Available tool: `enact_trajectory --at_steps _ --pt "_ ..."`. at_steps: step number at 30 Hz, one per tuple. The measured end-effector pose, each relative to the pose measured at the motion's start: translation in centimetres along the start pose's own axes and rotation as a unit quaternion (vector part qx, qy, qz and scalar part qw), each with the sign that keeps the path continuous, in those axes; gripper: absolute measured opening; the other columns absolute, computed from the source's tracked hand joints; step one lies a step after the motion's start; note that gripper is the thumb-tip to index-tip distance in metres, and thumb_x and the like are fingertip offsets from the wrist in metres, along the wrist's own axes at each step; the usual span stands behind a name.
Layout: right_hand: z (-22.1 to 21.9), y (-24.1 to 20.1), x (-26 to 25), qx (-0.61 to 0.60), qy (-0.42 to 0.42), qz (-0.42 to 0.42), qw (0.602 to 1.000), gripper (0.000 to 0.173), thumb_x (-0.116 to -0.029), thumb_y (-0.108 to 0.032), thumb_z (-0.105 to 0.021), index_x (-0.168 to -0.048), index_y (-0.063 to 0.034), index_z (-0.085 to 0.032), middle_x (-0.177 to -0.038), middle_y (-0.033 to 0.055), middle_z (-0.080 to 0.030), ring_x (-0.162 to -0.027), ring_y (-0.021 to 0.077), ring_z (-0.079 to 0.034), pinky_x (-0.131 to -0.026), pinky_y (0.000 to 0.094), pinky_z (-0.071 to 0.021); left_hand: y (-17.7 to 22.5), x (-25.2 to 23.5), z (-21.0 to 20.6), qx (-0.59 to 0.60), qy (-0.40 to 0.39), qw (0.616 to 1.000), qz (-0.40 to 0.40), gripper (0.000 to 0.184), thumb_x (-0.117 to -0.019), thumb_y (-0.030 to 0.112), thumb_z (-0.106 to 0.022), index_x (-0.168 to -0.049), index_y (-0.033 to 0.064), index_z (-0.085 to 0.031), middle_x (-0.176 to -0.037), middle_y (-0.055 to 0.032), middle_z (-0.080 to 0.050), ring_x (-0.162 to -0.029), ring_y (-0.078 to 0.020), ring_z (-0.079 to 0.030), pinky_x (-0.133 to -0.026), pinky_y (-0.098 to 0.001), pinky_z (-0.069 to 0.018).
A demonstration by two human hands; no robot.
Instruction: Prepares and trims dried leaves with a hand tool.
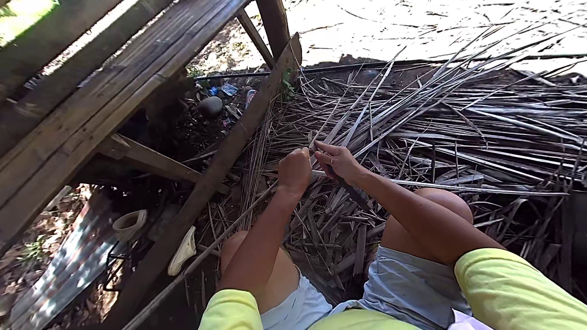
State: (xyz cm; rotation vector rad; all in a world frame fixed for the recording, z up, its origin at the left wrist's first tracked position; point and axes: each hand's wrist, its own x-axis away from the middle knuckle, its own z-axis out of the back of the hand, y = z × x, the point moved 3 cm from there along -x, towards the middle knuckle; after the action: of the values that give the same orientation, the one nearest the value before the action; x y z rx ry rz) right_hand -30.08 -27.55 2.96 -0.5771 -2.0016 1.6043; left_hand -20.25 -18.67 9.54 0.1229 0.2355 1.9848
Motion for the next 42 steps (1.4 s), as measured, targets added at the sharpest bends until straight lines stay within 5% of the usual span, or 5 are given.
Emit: enact_trajectory --at_steps 14,25,30,34,42 --pt "3.0 -0.9 -1.8 -0.05 0.079 -0.023 0.995 0.046 -0.1077 -0.016 -0.054 -0.152 -0.0062 -0.047 -0.067 -0.0004 -0.054 -0.045 0.0068 -0.046 -0.041 0.0212 -0.0418 0.4 0.9 1.0 -0.002 -0.007 1.0 0.0 0.026 -0.1059 0.011 -0.05 -0.105 -0.0034 -0.072 -0.101 -0.0222 -0.073 -0.097 -0.0389 -0.072 -0.082 -0.0556 -0.0557" --pt "16.1 -3.1 -2.4 -0.076 0.354 0.047 0.931 0.042 -0.1107 -0.024 -0.048 -0.151 -0.0152 -0.043 -0.074 -0.0013 -0.049 -0.047 0.0083 -0.049 -0.043 0.0234 -0.0463 -3.4 1.3 3.6 0.091 0.01 0.996 -0.004 0.027 -0.1063 0.015 -0.054 -0.112 0.0019 -0.077 -0.101 -0.0198 -0.075 -0.096 -0.0362 -0.072 -0.087 -0.0573 -0.054" --pt "5.9 -3.5 0.9 -0.027 0.136 0.028 0.99 0.035 -0.1088 -0.016 -0.05 -0.142 -0.0046 -0.054 -0.067 -0.0017 -0.054 -0.048 0.007 -0.051 -0.044 0.0225 -0.0481 -1.8 0.1 1.8 0.002 -0.036 0.999 0.028 0.034 -0.1089 0.017 -0.048 -0.13 0.0035 -0.07 -0.112 -0.0224 -0.071 -0.106 -0.0391 -0.07 -0.091 -0.0568 -0.0539" --pt "0.9 -1.3 1.6 -0.001 0.003 -0.06 0.998 0.05 -0.1077 -0.014 -0.053 -0.156 -0.0118 -0.042 -0.069 0.0038 -0.056 -0.047 0.0093 -0.049 -0.044 0.0237 -0.0448 0.5 0.1 1.0 -0.035 -0.052 0.998 0.023 0.034 -0.109 0.016 -0.048 -0.134 0.0029 -0.067 -0.116 -0.0232 -0.07 -0.107 -0.0399 -0.069 -0.09 -0.0557 -0.0549" --pt "1.6 0.0 1.2 -0.072 0.036 -0.035 0.996 0.045 -0.1057 -0.022 -0.058 -0.149 -0.0174 -0.052 -0.071 0.0038 -0.056 -0.047 0.0076 -0.047 -0.042 0.0224 -0.0417 1.8 1.5 0.0 -0.047 0.059 0.996 -0.042 0.031 -0.1071 0.009 -0.05 -0.131 -0.0015 -0.067 -0.106 -0.0275 -0.069 -0.098 -0.0475 -0.069 -0.076 -0.0629 -0.0555"
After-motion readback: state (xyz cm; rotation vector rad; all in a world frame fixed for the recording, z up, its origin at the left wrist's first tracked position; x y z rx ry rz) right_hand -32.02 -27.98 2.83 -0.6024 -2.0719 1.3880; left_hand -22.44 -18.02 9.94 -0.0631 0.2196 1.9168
